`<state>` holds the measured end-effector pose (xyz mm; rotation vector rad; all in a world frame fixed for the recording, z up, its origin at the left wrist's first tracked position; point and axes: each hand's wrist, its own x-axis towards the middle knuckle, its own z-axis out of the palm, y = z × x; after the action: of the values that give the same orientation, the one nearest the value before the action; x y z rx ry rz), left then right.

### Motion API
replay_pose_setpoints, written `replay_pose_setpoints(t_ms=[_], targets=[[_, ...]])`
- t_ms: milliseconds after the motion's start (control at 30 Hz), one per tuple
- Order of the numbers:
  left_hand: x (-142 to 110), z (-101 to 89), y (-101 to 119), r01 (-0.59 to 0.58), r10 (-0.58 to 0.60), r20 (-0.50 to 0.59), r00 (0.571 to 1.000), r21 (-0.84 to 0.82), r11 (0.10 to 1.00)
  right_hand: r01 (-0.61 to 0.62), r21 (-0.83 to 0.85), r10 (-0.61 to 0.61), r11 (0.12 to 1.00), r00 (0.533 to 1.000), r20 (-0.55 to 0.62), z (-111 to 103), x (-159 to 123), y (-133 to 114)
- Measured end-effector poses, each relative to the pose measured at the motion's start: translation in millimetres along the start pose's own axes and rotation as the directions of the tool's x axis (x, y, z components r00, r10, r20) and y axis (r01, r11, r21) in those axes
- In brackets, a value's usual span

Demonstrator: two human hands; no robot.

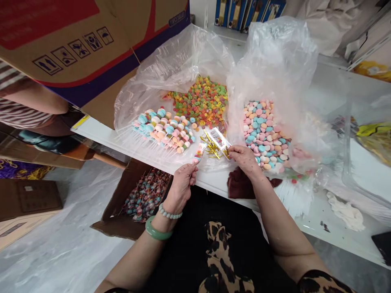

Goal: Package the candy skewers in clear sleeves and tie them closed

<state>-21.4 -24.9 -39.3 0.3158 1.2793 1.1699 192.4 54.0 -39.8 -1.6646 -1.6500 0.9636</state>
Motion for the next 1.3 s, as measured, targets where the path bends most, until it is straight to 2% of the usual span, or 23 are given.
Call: replay_pose_setpoints(t_ms=[100,167,267,367,433,500,533,600,700,800,967,1100,1200,1233,1300], targets=[[0,0.3,0,0.010,-0.010,0.011,1.000,0.000,1.000,0.067,-0.283,-0.115,0.957,0.981,-0.156,1,-3,-1],[0,-0.2,0,0.012,-0.012,0.009,1.000,0.000,1.000,0.101,-0.390,-0.193,0.915,0.960,-0.204,2,-4,0],[0,0.2,-1,0.009,-0.009,0.000,1.000,0.002,1.000,0.140,-0.300,-0.190,0.944,0.971,-0.145,4,-7,-2],[-1,4.6,-6,-0.022,0.023,-0.008,1.000,0.018,1.000,0.164,-0.160,-0.186,0.973,0.973,-0.136,14,-20,-17],[-3,8.9,-10,-0.055,0.055,0.010,0.998,0.032,0.998,0.285,-0.225,-0.315,0.932,0.942,-0.113,28,-36,-34],[-5,12.1,-14,-0.090,0.088,0.054,0.995,0.026,0.996,0.416,-0.392,-0.472,0.821,0.880,-0.054,45,-51,-49],[-6,12.8,-16,-0.104,0.102,0.077,0.992,0.016,0.994,0.443,-0.461,-0.516,0.769,0.856,-0.037,53,-57,-54],[-7,11.8,-18,-0.121,0.120,0.113,0.986,-0.003,0.993,0.451,-0.530,-0.548,0.718,0.836,-0.031,65,-63,-60],[-7,7.3,-20,-0.135,0.136,0.130,0.982,-0.014,0.991,0.486,-0.491,-0.541,0.723,0.840,0.035,71,-62,-56],[-5,3.8,-20,-0.181,0.182,0.125,0.975,-0.016,0.983,0.505,-0.384,-0.512,0.773,0.854,0.091,70,-58,-51],[-2,3.7,-18,-0.270,0.265,0.137,0.954,0.015,0.963,0.431,-0.127,-0.421,0.894,0.902,0.095,68,-55,-49],[-2,6.0,-19,-0.171,0.178,0.101,0.979,-0.069,0.983,0.319,-0.010,-0.318,0.948,0.947,0.052,72,-56,-50],[-1,6.4,-19,-0.151,0.160,0.083,0.984,-0.106,0.983,0.072,0.225,-0.086,0.972,0.995,0.051,76,-56,-48],[0,5.9,-19,-0.155,0.165,0.088,0.982,-0.109,0.982,-0.042,0.340,0.011,0.939,0.996,0.092,76,-55,-48],[0,4.4,-18,-0.136,0.150,0.124,0.981,-0.113,0.984,-0.255,0.558,0.146,0.790,0.961,0.233,76,-54,-46]])
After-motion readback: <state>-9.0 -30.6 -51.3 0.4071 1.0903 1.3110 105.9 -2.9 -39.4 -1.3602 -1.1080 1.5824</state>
